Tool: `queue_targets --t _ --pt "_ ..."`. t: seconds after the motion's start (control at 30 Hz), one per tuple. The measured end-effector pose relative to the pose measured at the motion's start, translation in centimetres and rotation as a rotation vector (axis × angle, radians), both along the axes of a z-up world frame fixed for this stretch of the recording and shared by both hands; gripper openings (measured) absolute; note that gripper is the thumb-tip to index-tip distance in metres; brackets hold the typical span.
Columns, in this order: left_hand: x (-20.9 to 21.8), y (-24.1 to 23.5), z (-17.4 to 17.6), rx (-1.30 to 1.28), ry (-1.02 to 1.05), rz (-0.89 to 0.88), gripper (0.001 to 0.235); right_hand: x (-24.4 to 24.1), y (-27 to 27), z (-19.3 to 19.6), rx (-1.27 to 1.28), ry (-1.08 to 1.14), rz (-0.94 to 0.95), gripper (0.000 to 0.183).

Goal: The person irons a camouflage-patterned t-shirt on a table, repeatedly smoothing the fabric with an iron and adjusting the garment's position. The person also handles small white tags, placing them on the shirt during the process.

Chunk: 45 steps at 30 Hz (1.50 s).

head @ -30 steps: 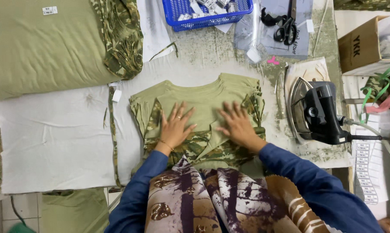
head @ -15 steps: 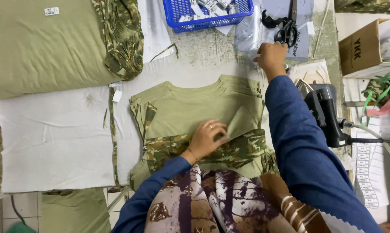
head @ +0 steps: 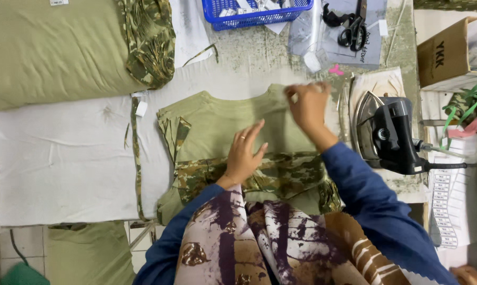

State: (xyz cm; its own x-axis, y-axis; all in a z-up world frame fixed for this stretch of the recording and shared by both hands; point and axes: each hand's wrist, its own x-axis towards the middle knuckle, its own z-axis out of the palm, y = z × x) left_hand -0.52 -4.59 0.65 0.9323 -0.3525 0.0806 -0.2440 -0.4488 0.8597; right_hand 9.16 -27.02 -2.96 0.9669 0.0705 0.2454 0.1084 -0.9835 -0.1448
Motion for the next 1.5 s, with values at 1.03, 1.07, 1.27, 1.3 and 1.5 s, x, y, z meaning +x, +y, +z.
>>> queue_targets --t 1.03,1.07,1.27,1.3,1.5 --pt "1.4 3.9 -2.5 0.060 0.588 0.150 0.083 -9.3 7.8 -2.1 1.468 0.838 -0.222 0.021" --pt "1.7 3.8 -2.2 0.078 0.534 0.166 0.076 -9.0 7.6 -4.2 1.440 0.798 -0.225 0.019" --pt "2.2 4.8 -6.0 0.374 0.076 0.281 0.070 -6.6 7.9 -4.1 0.747 0.659 -0.129 0.021" --pt "1.9 5.0 -6.2 0.436 -0.005 0.341 0.076 -6.7 7.9 -3.2 0.624 0.640 -0.132 0.026" --pt "2.0 5.5 -5.5 0.534 0.102 0.465 0.094 -6.7 7.3 -0.9 0.401 0.525 -0.138 0.044"
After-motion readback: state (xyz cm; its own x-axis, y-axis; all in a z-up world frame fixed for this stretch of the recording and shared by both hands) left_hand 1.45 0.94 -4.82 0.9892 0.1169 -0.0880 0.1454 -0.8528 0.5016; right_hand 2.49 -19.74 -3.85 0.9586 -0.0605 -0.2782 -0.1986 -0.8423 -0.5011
